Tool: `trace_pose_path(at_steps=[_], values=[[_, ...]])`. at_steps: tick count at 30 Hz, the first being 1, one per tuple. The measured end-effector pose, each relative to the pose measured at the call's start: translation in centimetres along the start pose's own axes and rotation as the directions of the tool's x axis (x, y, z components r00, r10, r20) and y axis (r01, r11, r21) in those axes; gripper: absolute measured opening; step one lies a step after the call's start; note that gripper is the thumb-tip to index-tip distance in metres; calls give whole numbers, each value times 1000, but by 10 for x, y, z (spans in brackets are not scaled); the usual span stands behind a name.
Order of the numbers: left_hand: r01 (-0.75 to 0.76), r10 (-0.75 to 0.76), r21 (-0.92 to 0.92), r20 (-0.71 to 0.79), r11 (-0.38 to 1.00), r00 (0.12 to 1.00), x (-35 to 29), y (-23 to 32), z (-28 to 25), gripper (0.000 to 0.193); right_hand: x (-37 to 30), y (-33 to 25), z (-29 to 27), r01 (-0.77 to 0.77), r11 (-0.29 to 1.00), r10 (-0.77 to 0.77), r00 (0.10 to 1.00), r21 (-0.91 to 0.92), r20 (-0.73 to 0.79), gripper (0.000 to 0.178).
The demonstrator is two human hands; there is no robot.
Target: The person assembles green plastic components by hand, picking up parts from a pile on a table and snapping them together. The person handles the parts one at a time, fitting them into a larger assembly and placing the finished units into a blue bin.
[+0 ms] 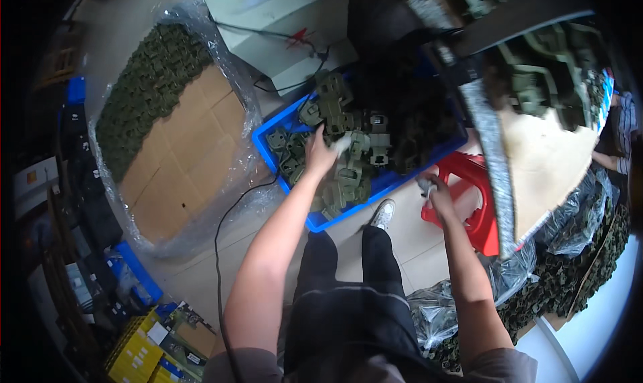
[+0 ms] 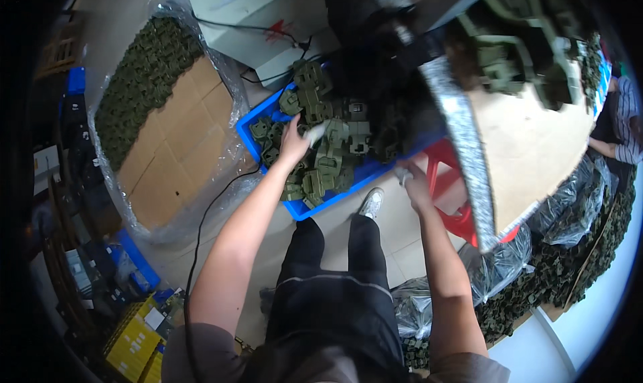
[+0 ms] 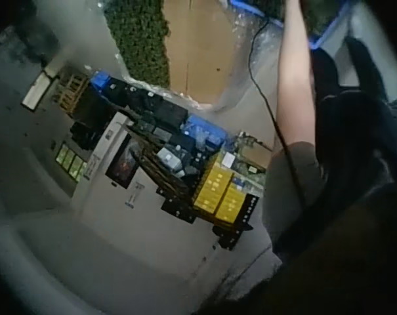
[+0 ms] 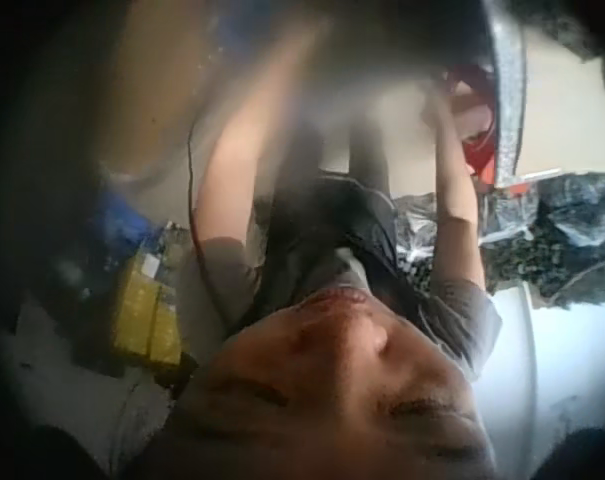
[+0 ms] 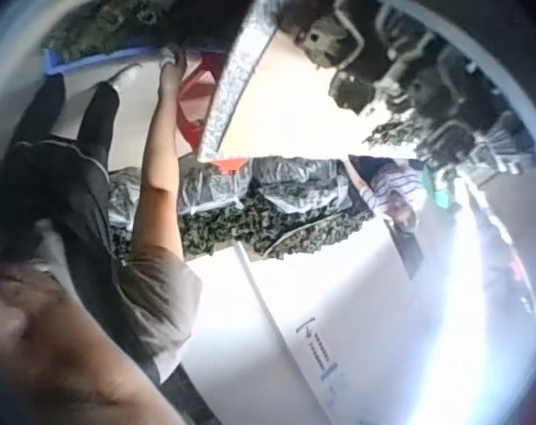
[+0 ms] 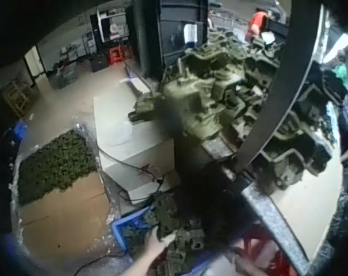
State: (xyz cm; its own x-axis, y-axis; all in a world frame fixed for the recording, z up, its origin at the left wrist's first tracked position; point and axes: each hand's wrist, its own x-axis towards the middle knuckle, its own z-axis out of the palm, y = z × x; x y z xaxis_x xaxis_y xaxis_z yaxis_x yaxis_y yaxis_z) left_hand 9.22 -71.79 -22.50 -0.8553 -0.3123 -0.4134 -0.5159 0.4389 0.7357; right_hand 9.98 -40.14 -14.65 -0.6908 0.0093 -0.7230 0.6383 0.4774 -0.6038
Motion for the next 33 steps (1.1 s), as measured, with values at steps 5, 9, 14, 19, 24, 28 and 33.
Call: trace_pose_path(at_steps=[5, 9, 14, 19, 24, 28, 33], values=[[175, -83, 265, -323, 948, 943, 100, 16, 37, 101, 119, 19, 65, 414, 791, -543, 814, -451, -205, 47], [13, 35, 211, -221, 977, 975, 123, 2, 17, 78, 148, 31, 71, 188, 770, -546, 688, -609, -478, 69], [93, 173, -501, 458, 860, 872, 72, -21, -33, 64, 154, 34, 73, -35, 733, -344, 842, -679, -415, 73], [31, 95, -225, 525, 974, 846, -14, -23, 12, 62, 157, 14, 57, -80, 791, -161, 930, -607, -332, 70], [447, -104, -631, 503, 634, 858, -73, -34, -23, 54, 78, 12, 32, 120, 993, -120, 992, -2, -30, 56], [103, 102, -258, 673, 960, 733, -82, -85, -55, 62, -19, 70, 95, -226, 812, 92, 960, 537, 265, 42], [35, -195, 200, 877, 979, 440, -37, -68, -36, 87, -55, 142, 277, -296, 18, 105, 950, 955, 293, 45]])
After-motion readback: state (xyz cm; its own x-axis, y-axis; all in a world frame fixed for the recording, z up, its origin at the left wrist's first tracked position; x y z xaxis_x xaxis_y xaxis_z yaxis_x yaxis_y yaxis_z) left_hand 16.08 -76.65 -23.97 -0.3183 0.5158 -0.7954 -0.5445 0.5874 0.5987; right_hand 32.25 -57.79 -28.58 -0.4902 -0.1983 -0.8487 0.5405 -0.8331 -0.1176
